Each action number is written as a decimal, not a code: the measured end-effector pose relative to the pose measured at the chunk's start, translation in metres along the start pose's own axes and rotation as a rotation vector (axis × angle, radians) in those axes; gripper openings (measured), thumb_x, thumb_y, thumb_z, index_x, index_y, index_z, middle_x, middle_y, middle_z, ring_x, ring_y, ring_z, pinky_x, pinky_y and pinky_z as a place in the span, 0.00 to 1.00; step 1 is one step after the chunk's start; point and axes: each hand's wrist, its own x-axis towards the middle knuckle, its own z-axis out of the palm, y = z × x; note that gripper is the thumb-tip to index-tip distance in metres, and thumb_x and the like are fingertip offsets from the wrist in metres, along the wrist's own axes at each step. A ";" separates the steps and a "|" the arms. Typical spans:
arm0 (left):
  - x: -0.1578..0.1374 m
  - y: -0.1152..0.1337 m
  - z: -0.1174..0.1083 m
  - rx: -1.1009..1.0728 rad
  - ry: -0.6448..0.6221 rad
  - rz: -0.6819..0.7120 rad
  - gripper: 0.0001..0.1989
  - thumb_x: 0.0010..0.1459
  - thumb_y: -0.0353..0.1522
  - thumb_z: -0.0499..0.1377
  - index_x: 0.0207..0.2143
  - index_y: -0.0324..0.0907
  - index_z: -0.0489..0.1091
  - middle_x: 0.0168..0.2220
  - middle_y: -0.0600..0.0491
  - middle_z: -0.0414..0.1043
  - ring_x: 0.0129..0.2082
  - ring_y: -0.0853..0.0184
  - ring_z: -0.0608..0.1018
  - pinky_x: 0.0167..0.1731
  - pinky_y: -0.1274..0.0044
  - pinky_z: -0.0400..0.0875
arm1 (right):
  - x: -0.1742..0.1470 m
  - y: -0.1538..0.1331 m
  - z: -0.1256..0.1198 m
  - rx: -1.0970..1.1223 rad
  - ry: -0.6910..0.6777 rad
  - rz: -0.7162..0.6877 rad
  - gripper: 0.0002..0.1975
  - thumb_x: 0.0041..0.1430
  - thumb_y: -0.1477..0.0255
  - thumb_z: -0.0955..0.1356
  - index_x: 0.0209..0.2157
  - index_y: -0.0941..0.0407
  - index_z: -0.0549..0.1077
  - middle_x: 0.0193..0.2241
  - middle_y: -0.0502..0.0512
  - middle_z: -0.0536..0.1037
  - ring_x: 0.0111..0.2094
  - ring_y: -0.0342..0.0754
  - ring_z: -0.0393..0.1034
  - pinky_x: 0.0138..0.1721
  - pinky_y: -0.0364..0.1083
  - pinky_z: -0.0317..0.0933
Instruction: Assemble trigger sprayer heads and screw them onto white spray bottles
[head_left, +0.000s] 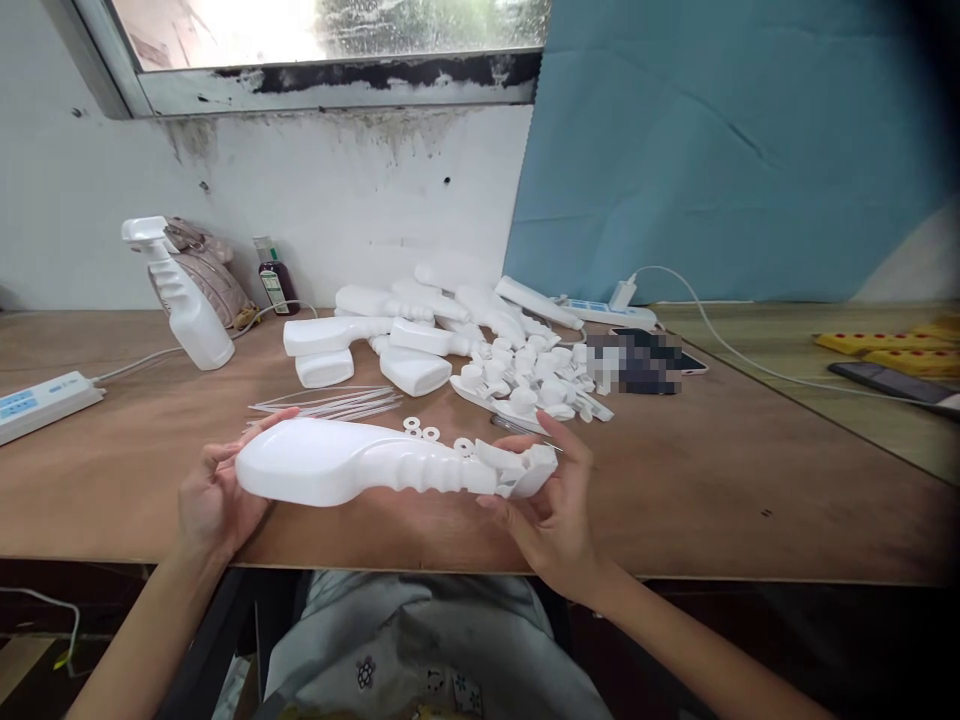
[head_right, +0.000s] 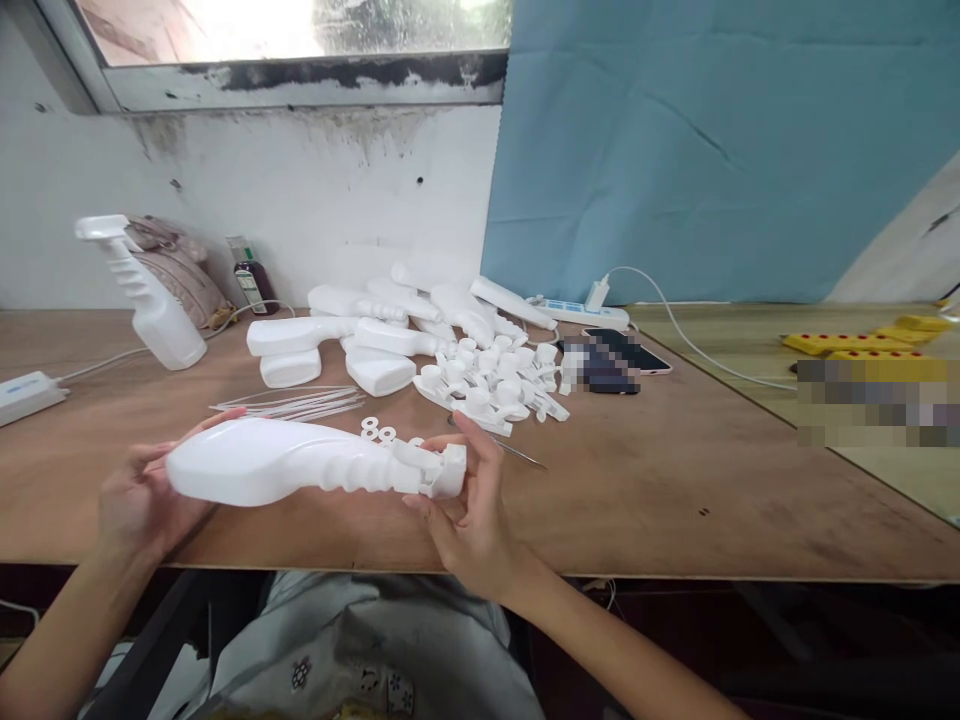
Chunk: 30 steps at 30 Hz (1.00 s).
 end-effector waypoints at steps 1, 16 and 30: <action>0.000 0.000 0.000 0.021 -0.004 -0.001 0.29 0.48 0.39 0.52 0.52 0.36 0.63 0.46 0.45 0.71 0.44 0.56 0.74 0.41 0.70 0.72 | 0.001 -0.001 0.000 0.019 0.005 -0.005 0.35 0.54 0.75 0.67 0.56 0.46 0.43 0.42 0.57 0.65 0.43 0.50 0.66 0.39 0.48 0.66; 0.006 -0.028 -0.005 0.342 -0.014 0.113 0.26 0.47 0.38 0.62 0.49 0.38 0.67 0.46 0.47 0.72 0.47 0.55 0.73 0.46 0.69 0.70 | 0.013 -0.014 -0.001 0.213 0.181 0.523 0.23 0.48 0.61 0.70 0.44 0.54 0.64 0.35 0.52 0.75 0.33 0.48 0.72 0.35 0.46 0.67; 0.005 -0.031 -0.011 0.676 0.157 0.545 0.25 0.49 0.36 0.62 0.51 0.43 0.66 0.54 0.51 0.64 0.54 0.61 0.66 0.55 0.71 0.58 | 0.014 -0.007 0.004 0.634 0.181 0.763 0.21 0.36 0.75 0.75 0.35 0.55 0.69 0.33 0.48 0.75 0.34 0.45 0.69 0.41 0.45 0.63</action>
